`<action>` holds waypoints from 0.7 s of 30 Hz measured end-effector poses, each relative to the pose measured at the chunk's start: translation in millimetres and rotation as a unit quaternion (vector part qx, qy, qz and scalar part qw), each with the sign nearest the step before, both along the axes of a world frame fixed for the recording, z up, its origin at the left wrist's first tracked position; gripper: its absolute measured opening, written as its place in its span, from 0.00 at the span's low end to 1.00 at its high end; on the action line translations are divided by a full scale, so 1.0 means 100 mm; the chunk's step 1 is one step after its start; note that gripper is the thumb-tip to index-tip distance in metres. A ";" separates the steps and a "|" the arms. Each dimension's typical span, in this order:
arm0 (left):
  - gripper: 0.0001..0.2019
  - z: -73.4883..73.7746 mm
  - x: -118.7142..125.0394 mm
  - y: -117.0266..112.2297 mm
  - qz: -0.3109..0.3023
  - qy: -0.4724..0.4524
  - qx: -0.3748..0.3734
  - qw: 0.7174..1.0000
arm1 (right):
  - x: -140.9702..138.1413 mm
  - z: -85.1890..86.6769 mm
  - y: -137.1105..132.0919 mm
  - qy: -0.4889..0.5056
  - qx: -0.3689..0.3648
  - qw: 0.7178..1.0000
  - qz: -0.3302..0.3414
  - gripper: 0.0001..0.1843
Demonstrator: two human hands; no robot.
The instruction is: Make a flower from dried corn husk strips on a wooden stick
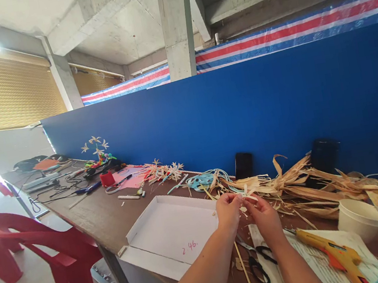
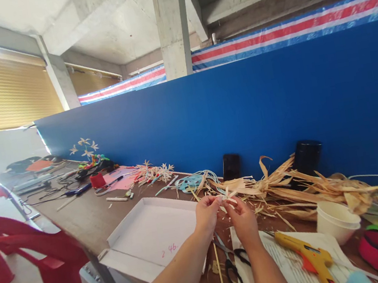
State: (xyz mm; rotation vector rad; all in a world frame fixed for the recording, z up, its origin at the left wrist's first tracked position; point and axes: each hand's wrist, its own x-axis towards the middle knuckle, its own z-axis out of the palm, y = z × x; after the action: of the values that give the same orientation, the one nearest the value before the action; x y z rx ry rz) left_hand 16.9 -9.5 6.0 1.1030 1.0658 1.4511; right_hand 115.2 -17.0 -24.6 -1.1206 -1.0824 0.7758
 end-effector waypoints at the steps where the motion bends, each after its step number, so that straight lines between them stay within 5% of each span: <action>1: 0.08 -0.01 0.00 0.01 0.000 0.007 0.002 1.000 | 0.01 0.00 0.00 -0.011 0.000 1.000 -0.006 0.29; 21: 0.11 -0.14 0.00 0.00 -0.015 0.021 -0.009 1.000 | 0.09 0.00 0.01 -0.139 -0.020 0.983 -0.119 0.20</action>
State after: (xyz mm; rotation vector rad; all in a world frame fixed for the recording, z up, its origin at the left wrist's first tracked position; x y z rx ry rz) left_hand 16.7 -9.0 -8.1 1.1363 1.0863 1.3972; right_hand 123.8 -16.3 -24.7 -1.3931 -1.1408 0.4610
